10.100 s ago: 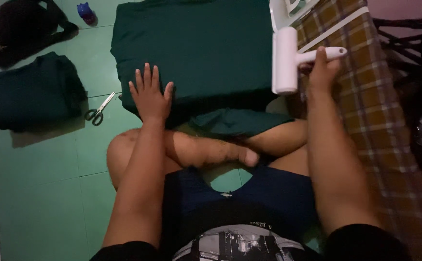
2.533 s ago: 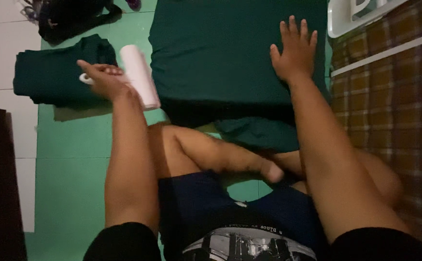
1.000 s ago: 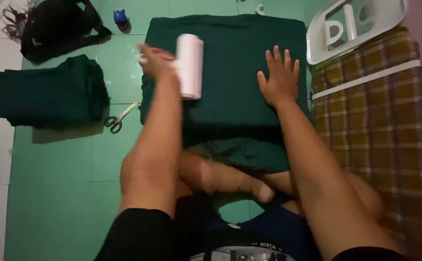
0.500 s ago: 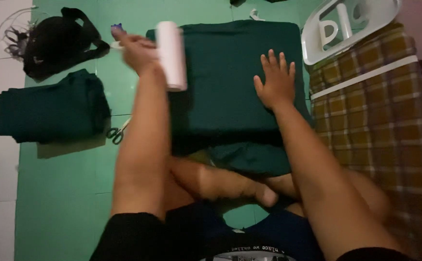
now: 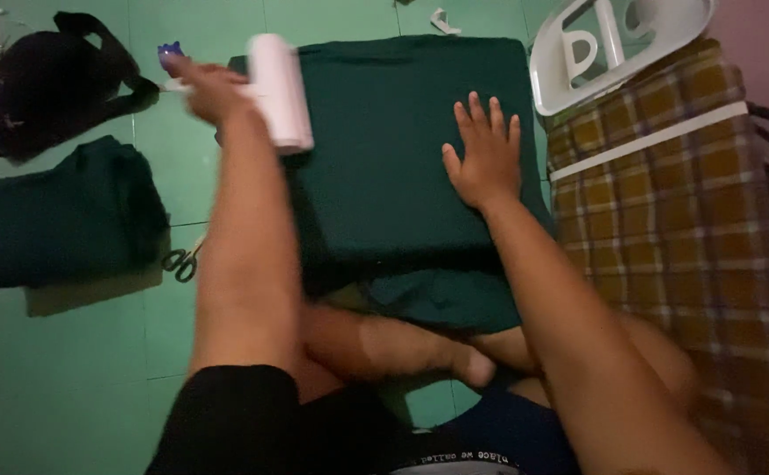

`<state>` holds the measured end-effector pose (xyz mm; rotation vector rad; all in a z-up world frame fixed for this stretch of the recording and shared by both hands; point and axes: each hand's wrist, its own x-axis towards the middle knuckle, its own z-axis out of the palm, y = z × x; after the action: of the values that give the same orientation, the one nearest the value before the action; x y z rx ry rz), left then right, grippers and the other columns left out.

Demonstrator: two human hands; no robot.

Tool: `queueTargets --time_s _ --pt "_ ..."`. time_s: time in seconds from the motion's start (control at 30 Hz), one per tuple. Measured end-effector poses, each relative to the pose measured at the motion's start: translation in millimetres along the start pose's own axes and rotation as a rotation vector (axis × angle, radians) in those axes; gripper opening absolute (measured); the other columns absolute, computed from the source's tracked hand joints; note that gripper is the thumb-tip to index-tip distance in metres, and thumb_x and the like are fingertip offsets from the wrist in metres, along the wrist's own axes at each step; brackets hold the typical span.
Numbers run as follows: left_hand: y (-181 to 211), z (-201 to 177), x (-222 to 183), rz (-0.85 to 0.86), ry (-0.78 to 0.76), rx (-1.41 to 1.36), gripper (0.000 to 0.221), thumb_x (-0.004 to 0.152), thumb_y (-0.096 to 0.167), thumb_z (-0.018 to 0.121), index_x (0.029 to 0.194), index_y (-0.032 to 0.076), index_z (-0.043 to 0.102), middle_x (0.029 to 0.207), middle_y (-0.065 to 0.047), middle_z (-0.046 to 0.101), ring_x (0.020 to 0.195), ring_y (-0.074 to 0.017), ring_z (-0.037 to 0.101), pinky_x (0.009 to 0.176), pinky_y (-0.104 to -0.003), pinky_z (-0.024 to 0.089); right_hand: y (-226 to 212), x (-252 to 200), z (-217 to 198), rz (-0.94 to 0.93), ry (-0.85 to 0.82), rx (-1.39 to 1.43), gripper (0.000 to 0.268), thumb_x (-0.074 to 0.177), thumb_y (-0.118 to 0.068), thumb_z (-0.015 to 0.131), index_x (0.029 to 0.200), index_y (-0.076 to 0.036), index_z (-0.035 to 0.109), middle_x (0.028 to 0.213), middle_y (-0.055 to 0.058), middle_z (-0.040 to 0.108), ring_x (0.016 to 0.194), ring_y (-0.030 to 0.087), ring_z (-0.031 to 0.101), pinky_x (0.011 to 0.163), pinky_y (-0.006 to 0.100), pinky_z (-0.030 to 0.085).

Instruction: Cleaning a folded green garment using a lint roller to remove dust and lint

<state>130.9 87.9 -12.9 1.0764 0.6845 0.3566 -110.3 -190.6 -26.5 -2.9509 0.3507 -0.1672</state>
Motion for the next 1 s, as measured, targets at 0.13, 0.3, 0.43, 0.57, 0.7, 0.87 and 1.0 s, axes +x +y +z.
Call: queueTargets --time_s 0.13,0.3,0.43,0.57,0.7,0.87,1.0 --pt "28.4 -33.7 86.1 0.114 0.081 -0.154 0.060 0.074 0.064 0.053 0.088 0.007 0.060 0.064 -0.004 0.055 0.045 -0.0141 0.051 0.045 -0.029 0.046 5.1 0.2 2.0 -0.036 0.009 0.049 0.065 0.105 -0.044 0.048 0.162 -0.014 0.036 0.169 0.010 0.027 0.155 0.037 0.016 0.122 0.063 0.011" --pt "60.4 -27.5 20.0 0.057 -0.064 -0.196 0.063 0.073 0.069 0.049 0.083 0.008 0.059 0.059 -0.001 0.049 0.052 -0.0168 0.048 0.058 -0.037 0.048 0.7 0.9 -1.4 -0.041 0.020 0.050 0.065 0.105 -0.043 0.048 0.161 -0.012 0.037 0.168 0.013 0.029 0.153 0.041 0.020 0.121 0.065 0.013" --pt "7.7 3.2 -54.7 -0.086 -0.272 -0.435 0.039 0.089 0.048 0.060 0.079 0.010 0.054 0.058 -0.002 0.046 0.048 -0.0171 0.045 0.049 -0.035 0.043 -1.3 -1.5 -7.5 -0.031 -0.051 0.069 0.067 0.105 -0.044 0.041 0.163 -0.012 0.031 0.171 0.013 0.022 0.156 0.038 0.014 0.122 0.061 0.007" --pt "-55.3 40.3 -122.4 -0.230 -0.468 -0.374 0.046 0.090 0.052 0.059 0.067 0.014 0.049 0.054 -0.002 0.045 0.047 -0.0168 0.046 0.048 -0.037 0.040 5.4 1.2 -1.8 -0.036 0.003 0.047 0.067 0.104 -0.044 0.045 0.162 -0.013 0.035 0.169 0.011 0.026 0.155 0.039 0.017 0.122 0.063 0.009" --pt "-96.4 50.1 -90.5 -0.187 -0.375 -0.277 0.050 0.089 0.055 0.059 0.064 0.012 0.054 0.049 -0.005 0.051 0.040 -0.0168 0.051 0.040 -0.036 0.044 4.1 0.4 -1.5 -0.038 0.020 0.057 0.065 0.104 -0.043 0.048 0.161 -0.013 0.038 0.168 0.011 0.028 0.154 0.039 0.018 0.121 0.065 0.011" --pt "-24.0 20.5 -16.6 -0.044 -0.268 -0.096 0.048 0.084 0.061 0.055 0.078 0.013 0.056 0.058 0.000 0.050 0.047 -0.0129 0.046 0.047 -0.031 0.042 1.9 0.3 -3.4 -0.019 -0.008 0.036 0.066 0.105 -0.044 0.046 0.162 -0.013 0.035 0.169 0.011 0.027 0.155 0.038 0.018 0.123 0.061 0.010" --pt "32.7 -18.5 35.4 0.052 -0.021 -0.149 0.054 0.074 0.063 0.056 0.079 0.010 0.058 0.060 -0.001 0.050 0.048 -0.0129 0.045 0.050 -0.031 0.044 5.1 1.2 2.0 -0.052 0.027 0.071 0.065 0.105 -0.044 0.048 0.162 -0.013 0.037 0.169 0.012 0.028 0.155 0.039 0.018 0.122 0.063 0.011"
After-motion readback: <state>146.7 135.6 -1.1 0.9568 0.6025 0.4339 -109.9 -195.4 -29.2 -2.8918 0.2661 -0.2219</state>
